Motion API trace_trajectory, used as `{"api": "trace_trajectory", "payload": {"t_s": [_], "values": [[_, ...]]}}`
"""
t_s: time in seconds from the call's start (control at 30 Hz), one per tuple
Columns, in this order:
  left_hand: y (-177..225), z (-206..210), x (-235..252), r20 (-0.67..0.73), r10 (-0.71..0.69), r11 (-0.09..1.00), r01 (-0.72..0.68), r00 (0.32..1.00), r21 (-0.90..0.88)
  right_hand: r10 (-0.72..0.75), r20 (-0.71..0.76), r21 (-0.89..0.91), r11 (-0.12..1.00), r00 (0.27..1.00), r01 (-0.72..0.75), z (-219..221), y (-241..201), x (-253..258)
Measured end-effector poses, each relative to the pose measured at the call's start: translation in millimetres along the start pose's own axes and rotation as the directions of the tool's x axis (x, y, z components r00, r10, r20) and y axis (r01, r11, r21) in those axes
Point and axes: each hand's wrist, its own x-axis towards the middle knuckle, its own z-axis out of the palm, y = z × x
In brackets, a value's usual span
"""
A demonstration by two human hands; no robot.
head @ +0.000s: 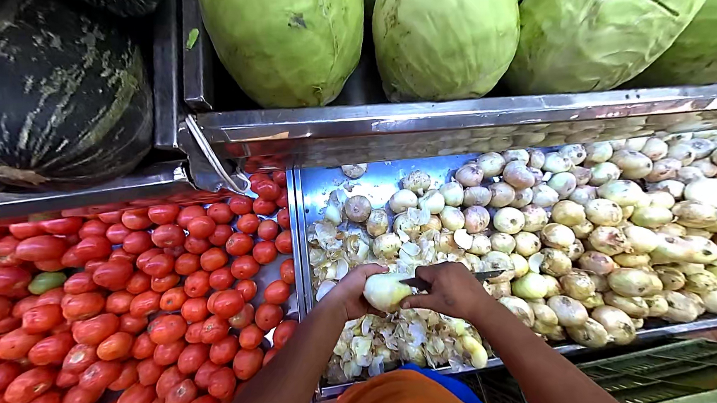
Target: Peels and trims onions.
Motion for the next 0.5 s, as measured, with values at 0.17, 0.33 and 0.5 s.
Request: {"api": "trace_trajectory", "payload": {"t_s": [0.17,0.33,0.5], "values": [[-2,1,0,-0.102,-0.007,0.999,0.002,0.995,-0.047,-0.039,0.028,-0.047,0.998,0.999,0.041,14,-6,-4],[-9,8,2,-0.174,0.045,0.945,-0.098,0.984,-0.313,-0.231,-0.175,-0.257,0.949,0.957,0.182,44,-16,-19],[-25,17,15,-0.417,0.054,0.785,-0.297,0.907,-0.544,-0.406,-0.252,-0.264,0.902,0.878,0.342,44,-21,-42]]}}
